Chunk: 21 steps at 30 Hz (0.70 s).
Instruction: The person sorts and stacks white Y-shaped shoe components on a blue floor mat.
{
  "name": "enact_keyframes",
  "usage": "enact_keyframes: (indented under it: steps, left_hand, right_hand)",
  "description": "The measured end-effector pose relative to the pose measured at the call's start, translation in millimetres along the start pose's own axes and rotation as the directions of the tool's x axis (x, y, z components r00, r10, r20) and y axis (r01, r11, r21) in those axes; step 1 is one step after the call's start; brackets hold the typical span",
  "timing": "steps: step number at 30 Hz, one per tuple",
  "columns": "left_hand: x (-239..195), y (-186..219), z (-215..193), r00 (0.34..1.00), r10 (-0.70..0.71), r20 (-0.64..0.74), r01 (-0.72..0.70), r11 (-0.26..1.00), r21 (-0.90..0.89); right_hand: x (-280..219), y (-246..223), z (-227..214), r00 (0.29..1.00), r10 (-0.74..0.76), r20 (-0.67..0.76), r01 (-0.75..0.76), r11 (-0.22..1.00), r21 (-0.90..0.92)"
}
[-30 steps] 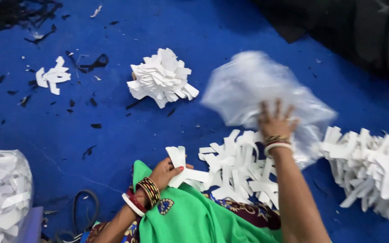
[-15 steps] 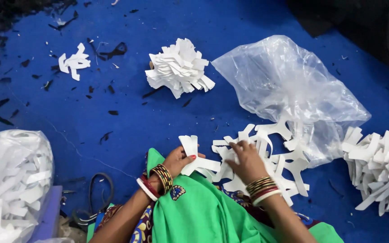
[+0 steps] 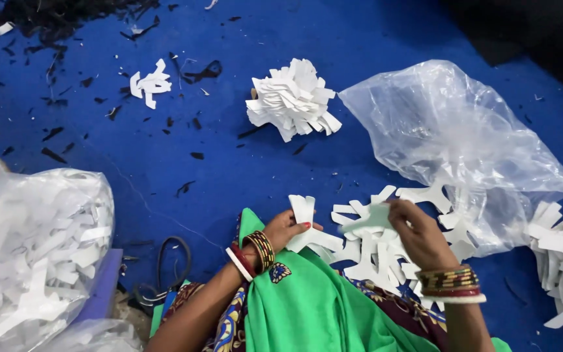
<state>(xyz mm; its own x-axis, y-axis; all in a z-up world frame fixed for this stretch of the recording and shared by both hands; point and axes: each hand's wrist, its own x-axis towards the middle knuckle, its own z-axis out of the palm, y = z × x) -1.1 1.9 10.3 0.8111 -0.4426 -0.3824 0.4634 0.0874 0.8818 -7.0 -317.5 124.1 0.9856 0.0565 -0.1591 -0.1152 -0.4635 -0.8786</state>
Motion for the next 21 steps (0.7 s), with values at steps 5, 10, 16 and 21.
enact_keyframes:
  steps: [5, 10, 16, 21]
  left_hand:
    - [-14.9, 30.6, 12.3, 0.986, -0.145, 0.083, 0.157, 0.972, -0.177]
    - [-8.1, 11.7, 9.9, 0.987, -0.096, 0.131, 0.081, 0.99, 0.118]
    - [-2.3, 5.5, 7.3, 0.992, -0.113, 0.055, 0.109, 0.992, 0.068]
    - [4.9, -8.9, 0.6, 0.991, -0.107, 0.075, 0.099, 0.989, 0.107]
  right_hand:
    - [-18.2, -68.8, 41.2, 0.96, -0.178, 0.216, 0.27, 0.789, -0.551]
    - [-1.3, -49.6, 51.9, 0.983, -0.135, 0.124, 0.182, 0.782, -0.597]
    - [-10.2, -38.7, 26.7, 0.939, 0.248, 0.239, -0.146, 0.915, -0.377]
    - [-12.1, -6.3, 45.6, 0.89, 0.314, 0.331, -0.17, 0.901, -0.399]
